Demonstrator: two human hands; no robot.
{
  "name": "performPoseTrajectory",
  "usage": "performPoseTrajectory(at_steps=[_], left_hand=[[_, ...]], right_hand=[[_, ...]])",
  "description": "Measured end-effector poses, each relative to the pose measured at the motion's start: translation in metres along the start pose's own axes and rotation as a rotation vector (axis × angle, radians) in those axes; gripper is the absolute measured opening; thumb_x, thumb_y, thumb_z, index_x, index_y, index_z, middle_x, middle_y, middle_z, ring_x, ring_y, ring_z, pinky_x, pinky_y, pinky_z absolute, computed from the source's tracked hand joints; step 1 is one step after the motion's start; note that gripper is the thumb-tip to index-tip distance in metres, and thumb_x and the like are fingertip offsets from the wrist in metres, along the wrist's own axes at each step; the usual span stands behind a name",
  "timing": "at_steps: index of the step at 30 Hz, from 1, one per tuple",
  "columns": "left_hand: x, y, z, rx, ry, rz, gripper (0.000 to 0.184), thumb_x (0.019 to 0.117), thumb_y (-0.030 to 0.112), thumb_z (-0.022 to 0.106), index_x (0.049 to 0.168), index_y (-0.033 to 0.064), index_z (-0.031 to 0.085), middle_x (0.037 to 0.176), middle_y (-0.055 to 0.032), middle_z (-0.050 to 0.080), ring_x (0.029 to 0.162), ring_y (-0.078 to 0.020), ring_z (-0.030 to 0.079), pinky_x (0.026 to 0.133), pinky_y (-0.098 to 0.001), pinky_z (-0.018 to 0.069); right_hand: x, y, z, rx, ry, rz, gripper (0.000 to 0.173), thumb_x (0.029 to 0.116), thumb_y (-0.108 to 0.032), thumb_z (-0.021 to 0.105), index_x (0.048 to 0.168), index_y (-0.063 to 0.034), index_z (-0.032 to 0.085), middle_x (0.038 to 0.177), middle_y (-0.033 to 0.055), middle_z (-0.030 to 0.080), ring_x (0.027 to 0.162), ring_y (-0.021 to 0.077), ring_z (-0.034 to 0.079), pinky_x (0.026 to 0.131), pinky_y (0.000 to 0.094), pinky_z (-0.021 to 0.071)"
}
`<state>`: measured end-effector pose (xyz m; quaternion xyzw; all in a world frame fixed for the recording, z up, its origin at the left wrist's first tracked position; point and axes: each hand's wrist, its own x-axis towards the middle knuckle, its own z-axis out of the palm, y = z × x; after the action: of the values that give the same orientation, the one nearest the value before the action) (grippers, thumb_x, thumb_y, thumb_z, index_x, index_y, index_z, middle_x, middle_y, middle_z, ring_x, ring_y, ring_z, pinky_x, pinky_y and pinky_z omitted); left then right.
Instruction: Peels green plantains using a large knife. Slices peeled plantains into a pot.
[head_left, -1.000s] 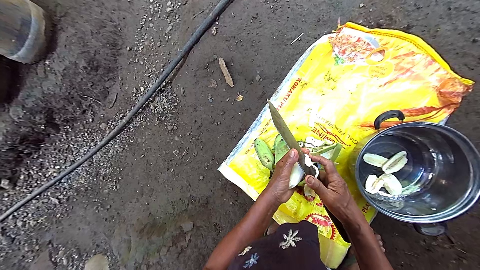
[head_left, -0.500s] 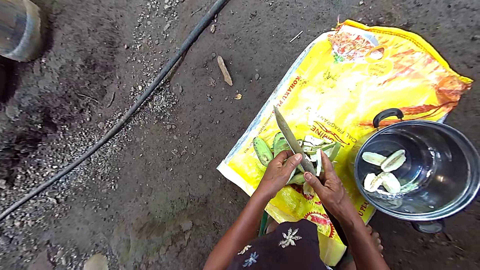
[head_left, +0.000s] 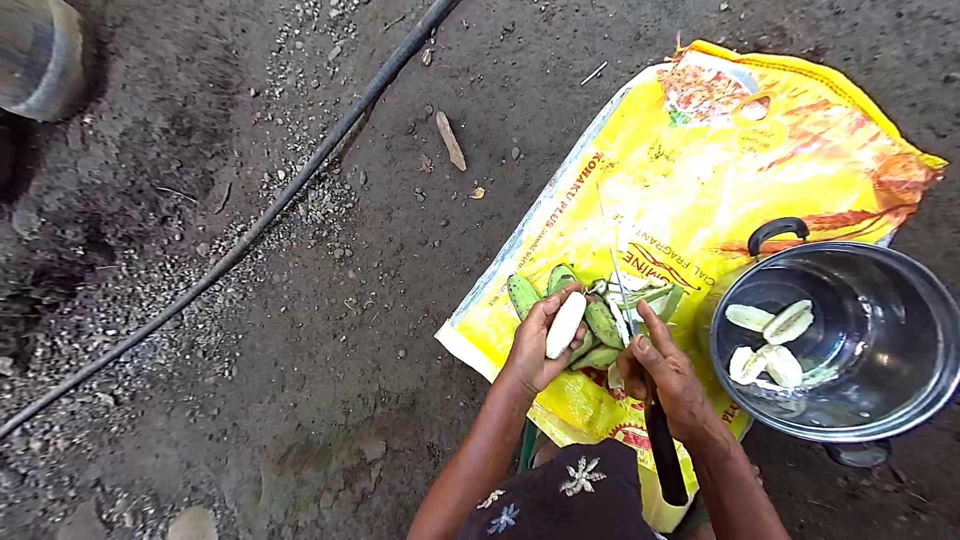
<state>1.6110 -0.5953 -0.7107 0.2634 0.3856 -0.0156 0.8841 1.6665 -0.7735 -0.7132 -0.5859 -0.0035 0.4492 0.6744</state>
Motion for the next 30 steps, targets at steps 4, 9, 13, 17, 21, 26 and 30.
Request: performPoseTrajectory(at_steps=[4, 9, 13, 17, 21, 26, 30], left_hand=[[0.001, -0.001, 0.007, -0.117, 0.020, -0.042, 0.041, 0.1088, 0.016, 0.021, 0.133, 0.0050, 0.052, 0.102, -0.0157, 0.067, 0.069, -0.0150, 0.065, 0.060, -0.0224, 0.0538], [0.002, -0.005, 0.012, -0.113, -0.047, 0.063, 0.032, 0.1010, 0.003, 0.039, 0.129, 0.0069, 0.054, 0.102, -0.0076, 0.067, 0.080, -0.0108, 0.066, 0.072, -0.0227, 0.0568], [0.001, -0.001, 0.020, -0.199, 0.012, 0.023, 0.029, 0.1071, 0.010, 0.034, 0.124, 0.0060, 0.057, 0.094, -0.0091, 0.067, 0.072, -0.0128, 0.066, 0.063, -0.0232, 0.0566], [0.001, 0.001, 0.024, -0.212, 0.077, -0.004, 0.035, 0.1099, 0.017, 0.028, 0.130, 0.0072, 0.056, 0.096, -0.0119, 0.067, 0.078, -0.0186, 0.069, 0.071, -0.0289, 0.0597], [0.002, -0.001, 0.021, -0.213, 0.009, 0.035, 0.035, 0.1049, 0.004, 0.029, 0.131, 0.0054, 0.052, 0.106, -0.0146, 0.068, 0.087, -0.0224, 0.071, 0.080, -0.0328, 0.0603], [0.000, 0.000, 0.024, -0.263, 0.009, 0.015, 0.038, 0.1078, 0.009, 0.026, 0.137, 0.0071, 0.050, 0.101, -0.0153, 0.068, 0.084, -0.0239, 0.071, 0.076, -0.0333, 0.0608], [0.000, 0.001, 0.027, -0.312, 0.040, -0.022, 0.039, 0.1104, 0.017, 0.023, 0.133, 0.0080, 0.053, 0.096, -0.0158, 0.068, 0.080, -0.0239, 0.071, 0.073, -0.0327, 0.0610]], right_hand=[[-0.004, -0.005, -0.003, 0.123, -0.112, -0.038, 0.087, 0.0988, -0.047, 0.054, 0.158, -0.0003, 0.011, 0.068, -0.0081, 0.054, 0.050, 0.0016, 0.048, 0.047, 0.0165, 0.0431], [-0.011, -0.015, 0.013, -0.199, -0.101, -0.149, 0.088, 0.0947, -0.041, 0.061, 0.157, 0.0056, 0.019, 0.072, -0.0108, 0.054, 0.056, -0.0031, 0.048, 0.053, 0.0158, 0.0433], [-0.014, -0.013, 0.026, -0.411, -0.068, -0.223, 0.094, 0.0911, -0.052, 0.064, 0.155, 0.0070, 0.029, 0.076, -0.0064, 0.060, 0.060, -0.0033, 0.051, 0.056, 0.0160, 0.0462], [-0.013, -0.008, 0.031, -0.487, -0.052, -0.252, 0.093, 0.0919, -0.051, 0.064, 0.156, 0.0064, 0.029, 0.076, -0.0052, 0.060, 0.059, -0.0027, 0.049, 0.055, 0.0158, 0.0449], [-0.011, -0.003, 0.031, -0.517, -0.023, -0.270, 0.090, 0.0920, -0.048, 0.066, 0.156, 0.0054, 0.031, 0.076, -0.0040, 0.060, 0.060, -0.0028, 0.050, 0.056, 0.0154, 0.0452], [-0.010, -0.001, 0.029, -0.491, -0.017, -0.283, 0.091, 0.0924, -0.049, 0.065, 0.154, 0.0081, 0.031, 0.075, -0.0044, 0.059, 0.059, -0.0039, 0.047, 0.055, 0.0143, 0.0430], [-0.010, -0.001, 0.029, -0.463, -0.024, -0.281, 0.091, 0.0916, -0.047, 0.066, 0.155, 0.0080, 0.030, 0.076, -0.0045, 0.060, 0.059, -0.0045, 0.048, 0.055, 0.0139, 0.0439]])
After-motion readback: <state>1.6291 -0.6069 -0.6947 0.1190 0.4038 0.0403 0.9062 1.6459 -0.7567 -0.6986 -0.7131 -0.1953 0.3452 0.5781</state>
